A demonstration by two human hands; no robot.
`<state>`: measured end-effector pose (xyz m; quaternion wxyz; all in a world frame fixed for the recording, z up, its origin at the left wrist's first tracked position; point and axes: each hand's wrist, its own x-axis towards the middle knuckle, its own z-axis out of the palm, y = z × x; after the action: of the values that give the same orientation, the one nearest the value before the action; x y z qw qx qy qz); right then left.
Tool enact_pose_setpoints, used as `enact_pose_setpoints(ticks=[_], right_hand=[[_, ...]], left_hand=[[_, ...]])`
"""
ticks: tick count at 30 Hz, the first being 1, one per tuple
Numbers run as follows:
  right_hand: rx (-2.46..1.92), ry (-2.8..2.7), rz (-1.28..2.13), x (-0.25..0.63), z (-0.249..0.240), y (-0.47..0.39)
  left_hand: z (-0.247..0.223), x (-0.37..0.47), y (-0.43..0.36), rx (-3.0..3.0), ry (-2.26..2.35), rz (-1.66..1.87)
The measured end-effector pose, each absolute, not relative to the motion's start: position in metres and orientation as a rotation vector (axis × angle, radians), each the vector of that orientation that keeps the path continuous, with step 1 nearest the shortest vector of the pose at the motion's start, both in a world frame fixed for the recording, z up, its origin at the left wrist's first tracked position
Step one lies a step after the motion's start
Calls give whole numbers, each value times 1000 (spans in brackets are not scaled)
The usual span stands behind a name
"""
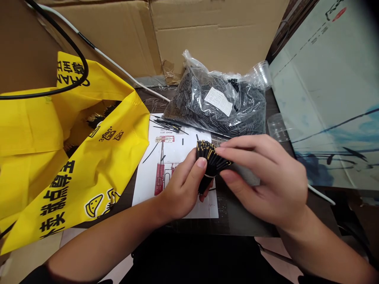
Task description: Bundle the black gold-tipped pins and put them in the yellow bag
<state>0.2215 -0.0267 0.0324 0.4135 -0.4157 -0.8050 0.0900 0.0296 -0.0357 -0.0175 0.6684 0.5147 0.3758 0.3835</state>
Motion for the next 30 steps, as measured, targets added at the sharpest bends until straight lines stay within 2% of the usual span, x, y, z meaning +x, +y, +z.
enact_pose_setpoints(ticks=[9, 19, 30], right_hand=[[-1097, -2013, 86, 207, 25, -29], [-1014, -2067, -118, 211, 22, -30], [-1038, -1964, 105, 216, 17, -25]], left_hand=[[-11, 27, -34, 1328, 904, 874], [-14, 30, -35, 1262, 992, 843], [-8, 29, -29, 963, 803, 716]])
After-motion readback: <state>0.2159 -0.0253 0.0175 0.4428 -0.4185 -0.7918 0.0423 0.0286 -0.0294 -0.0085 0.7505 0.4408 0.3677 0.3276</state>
